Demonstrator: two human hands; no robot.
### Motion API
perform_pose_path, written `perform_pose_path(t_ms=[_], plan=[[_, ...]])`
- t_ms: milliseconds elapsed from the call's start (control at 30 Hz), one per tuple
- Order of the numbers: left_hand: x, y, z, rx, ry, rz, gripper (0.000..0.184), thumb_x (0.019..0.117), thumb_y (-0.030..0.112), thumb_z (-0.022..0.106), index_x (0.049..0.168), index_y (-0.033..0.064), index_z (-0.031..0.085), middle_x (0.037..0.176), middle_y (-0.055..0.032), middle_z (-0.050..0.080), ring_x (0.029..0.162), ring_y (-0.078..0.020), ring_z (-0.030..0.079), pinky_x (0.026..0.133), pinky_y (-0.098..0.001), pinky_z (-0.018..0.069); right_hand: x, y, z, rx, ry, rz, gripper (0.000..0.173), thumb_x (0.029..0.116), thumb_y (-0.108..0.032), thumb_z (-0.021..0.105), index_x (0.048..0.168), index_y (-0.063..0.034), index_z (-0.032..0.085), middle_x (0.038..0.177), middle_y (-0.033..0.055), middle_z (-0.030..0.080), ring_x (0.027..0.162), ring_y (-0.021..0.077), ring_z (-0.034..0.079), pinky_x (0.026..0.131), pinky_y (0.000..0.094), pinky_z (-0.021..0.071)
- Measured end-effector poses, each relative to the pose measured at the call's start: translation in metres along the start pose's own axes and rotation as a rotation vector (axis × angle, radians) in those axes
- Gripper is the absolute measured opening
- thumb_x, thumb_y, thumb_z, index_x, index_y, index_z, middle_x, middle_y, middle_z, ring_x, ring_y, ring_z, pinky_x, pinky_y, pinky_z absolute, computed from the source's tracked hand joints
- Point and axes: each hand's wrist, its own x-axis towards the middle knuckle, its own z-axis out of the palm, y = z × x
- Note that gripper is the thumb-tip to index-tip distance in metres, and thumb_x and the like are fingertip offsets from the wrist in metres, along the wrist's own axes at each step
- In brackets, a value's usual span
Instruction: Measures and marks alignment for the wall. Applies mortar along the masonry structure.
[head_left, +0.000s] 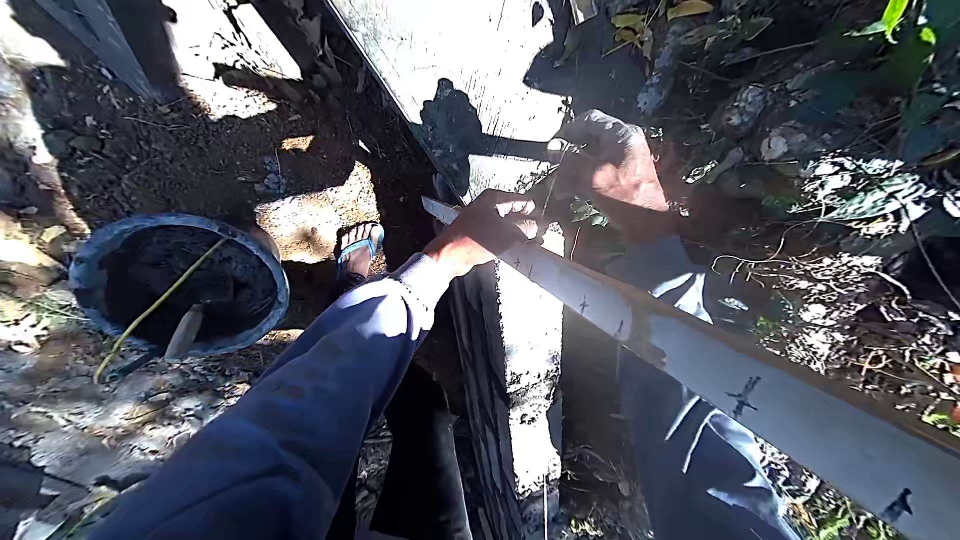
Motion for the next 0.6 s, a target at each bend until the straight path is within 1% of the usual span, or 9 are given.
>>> perform_pose_path(t_ms=[100, 167, 233, 300, 333, 400, 500, 533, 600], plan=[[-0.003, -0.004, -0.001, -0.006, 0.026, 0.027, 0.005, 0.0942, 0.005, 0.069, 0.091, 0.003, 0.072, 0.081, -0.0015, 0.07, 0.075, -0.006, 0.064, 0.072, -0.0258, 0.0551, 0.007, 0.007, 0.019, 0.365, -0.01, 0.059, 0.024, 0.11, -0.012, 0.044, 0.114, 0.0023, 0.063, 0.092, 0.0047, 0.071, 0.073, 0.0037, 0.069, 0.069, 0.017, 0.0569], [-0.006, -0.004, -0.001, 0.001, 0.044, 0.011, 0.006, 0.0947, 0.007, 0.069, 0.091, 0.0043, 0.072, 0.082, -0.0008, 0.07, 0.076, -0.0057, 0.064, 0.072, -0.0256, 0.0547, 0.007, -0.008, 0.02, 0.27, 0.039, 0.054, 0.025, 0.1095, -0.006, 0.043, 0.109, 0.0064, 0.064, 0.092, 0.0064, 0.072, 0.08, 0.0011, 0.069, 0.076, 0.0141, 0.0548], [-0.007, -0.004, -0.001, -0.002, 0.042, 0.003, 0.007, 0.0952, 0.007, 0.067, 0.09, 0.0038, 0.072, 0.083, -0.0014, 0.069, 0.077, -0.0071, 0.063, 0.073, -0.0273, 0.054, 0.012, -0.001, 0.019, 0.076, 0.09, -0.211, 0.022, 0.1053, 0.001, 0.048, 0.102, 0.0104, 0.068, 0.093, 0.01, 0.071, 0.087, 0.0003, 0.067, 0.082, 0.0125, 0.0503], [-0.008, -0.005, 0.0, -0.019, 0.034, 0.027, 0.009, 0.0955, 0.008, 0.068, 0.088, 0.0043, 0.071, 0.08, -0.0007, 0.068, 0.075, -0.0068, 0.062, 0.072, -0.027, 0.0534, 0.045, 0.035, 0.03, 0.082, 0.167, -0.671, 0.016, 0.0984, 0.001, 0.059, 0.091, 0.0071, 0.072, 0.088, 0.0092, 0.074, 0.086, 0.0006, 0.068, 0.079, 0.0127, 0.0522], [-0.009, -0.005, -0.001, -0.032, 0.039, 0.028, 0.008, 0.0952, 0.009, 0.069, 0.089, 0.0042, 0.072, 0.082, -0.0009, 0.07, 0.077, -0.007, 0.064, 0.074, -0.0275, 0.055, 0.043, 0.025, 0.028, 0.057, 0.104, -0.653, 0.014, 0.0971, 0.001, 0.061, 0.094, 0.0071, 0.074, 0.091, 0.0097, 0.075, 0.089, 0.0014, 0.069, 0.082, 0.0133, 0.0528], [-0.012, -0.009, 0.0, -0.056, 0.064, 0.024, 0.009, 0.0948, 0.013, 0.071, 0.092, 0.0042, 0.073, 0.083, -0.0014, 0.071, 0.078, -0.0081, 0.066, 0.076, -0.0293, 0.0562, 0.01, -0.027, 0.014, -0.113, -0.113, -0.222, 0.024, 0.0993, 0.002, 0.06, 0.121, 0.0036, 0.069, 0.11, 0.0085, 0.073, 0.1, 0.001, 0.068, 0.091, 0.0136, 0.051], [-0.017, -0.011, 0.002, -0.037, 0.11, 0.034, 0.01, 0.0951, 0.013, 0.07, 0.089, 0.0056, 0.073, 0.079, -0.0009, 0.07, 0.074, -0.0081, 0.064, 0.072, -0.0291, 0.0546, 0.006, 0.004, 0.009, -0.308, -0.069, -0.069, 0.045, 0.1018, -0.008, 0.058, 0.146, -0.0057, 0.05, 0.123, 0.0146, 0.068, 0.095, 0.0161, 0.071, 0.084, 0.0307, 0.0571], [-0.021, -0.006, 0.004, -0.011, 0.129, 0.027, 0.009, 0.0952, 0.011, 0.068, 0.088, 0.0068, 0.072, 0.078, 0.0001, 0.069, 0.072, -0.0068, 0.063, 0.069, -0.0275, 0.0528, 0.01, 0.034, 0.009, -0.24, 0.019, -0.081, 0.044, 0.1012, -0.009, 0.058, 0.145, -0.006, 0.052, 0.123, 0.0167, 0.066, 0.092, 0.0207, 0.07, 0.083, 0.0375, 0.058], [-0.032, 0.005, 0.007, 0.078, 0.178, 0.009, 0.006, 0.0958, 0.009, 0.068, 0.093, 0.0084, 0.074, 0.083, 0.001, 0.07, 0.074, -0.0054, 0.063, 0.068, -0.0253, 0.0527, 0.004, 0.102, 0.015, 0.009, 0.124, -0.107, 0.024, 0.1002, -0.016, 0.058, 0.12, -0.0039, 0.063, 0.103, 0.0109, 0.07, 0.08, 0.019, 0.071, 0.071, 0.0398, 0.0625]])
